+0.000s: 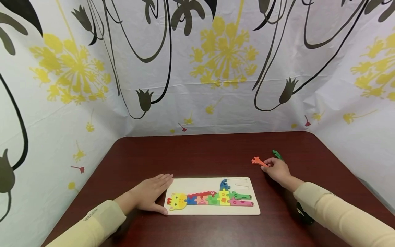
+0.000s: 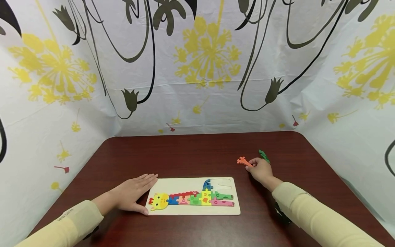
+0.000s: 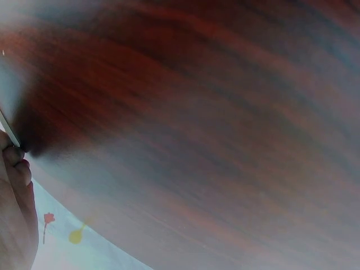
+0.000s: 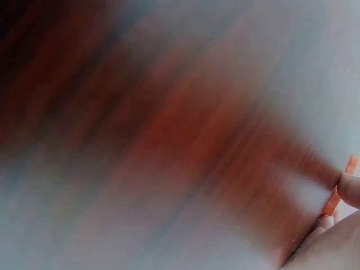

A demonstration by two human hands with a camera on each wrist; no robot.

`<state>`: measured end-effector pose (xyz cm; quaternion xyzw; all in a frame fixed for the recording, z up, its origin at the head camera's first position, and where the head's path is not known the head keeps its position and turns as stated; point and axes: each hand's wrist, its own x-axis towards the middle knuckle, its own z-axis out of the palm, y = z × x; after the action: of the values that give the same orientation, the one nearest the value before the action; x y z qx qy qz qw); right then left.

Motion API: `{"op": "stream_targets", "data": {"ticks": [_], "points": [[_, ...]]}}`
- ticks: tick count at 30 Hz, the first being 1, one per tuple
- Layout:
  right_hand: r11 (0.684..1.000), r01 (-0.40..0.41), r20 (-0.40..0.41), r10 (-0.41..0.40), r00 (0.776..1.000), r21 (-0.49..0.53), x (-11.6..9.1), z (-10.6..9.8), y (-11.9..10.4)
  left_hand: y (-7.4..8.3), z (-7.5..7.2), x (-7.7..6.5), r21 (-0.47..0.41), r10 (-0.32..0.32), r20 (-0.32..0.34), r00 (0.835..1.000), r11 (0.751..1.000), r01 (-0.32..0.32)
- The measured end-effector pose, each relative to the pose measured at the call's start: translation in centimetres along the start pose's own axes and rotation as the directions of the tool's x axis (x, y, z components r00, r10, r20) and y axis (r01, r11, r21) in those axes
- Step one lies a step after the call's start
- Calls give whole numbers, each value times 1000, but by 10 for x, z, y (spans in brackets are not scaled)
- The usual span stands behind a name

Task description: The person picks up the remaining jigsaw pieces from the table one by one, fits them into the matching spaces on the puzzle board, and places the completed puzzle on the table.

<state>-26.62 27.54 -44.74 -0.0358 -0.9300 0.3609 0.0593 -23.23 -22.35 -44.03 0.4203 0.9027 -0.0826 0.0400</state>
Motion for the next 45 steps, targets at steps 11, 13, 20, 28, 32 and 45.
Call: {"op": "stream_targets", "data": {"ticks": [11, 13, 20, 28, 32, 45], "points": [[1000, 4, -2, -4, 1000, -18, 1, 1, -2, 1, -1, -2, -8, 0, -6, 1000, 1000, 0], [1000, 10, -3, -10, 1000, -21, 1, 1, -2, 1, -1, -2, -11, 0, -7, 1000, 1000, 0], [1000, 3, -6, -3, 1000, -13, 0, 2, -3, 1, 0, -2, -18, 1, -8, 1000, 1000, -1], [1000, 2, -11, -2, 1000, 5, 1, 1, -3, 2, -2, -3, -10, 1, -10, 1000, 1000, -1], [1000, -4, -13, 4, 1000, 6, 2, 0, -3, 2, -2, -2, -3, 0, -11, 1000, 1000, 0], [998, -46, 13, 46, 999, 40, 0, -1, -8, 1, -1, -2, -2, -2, -10, 1000, 1000, 2]]}}
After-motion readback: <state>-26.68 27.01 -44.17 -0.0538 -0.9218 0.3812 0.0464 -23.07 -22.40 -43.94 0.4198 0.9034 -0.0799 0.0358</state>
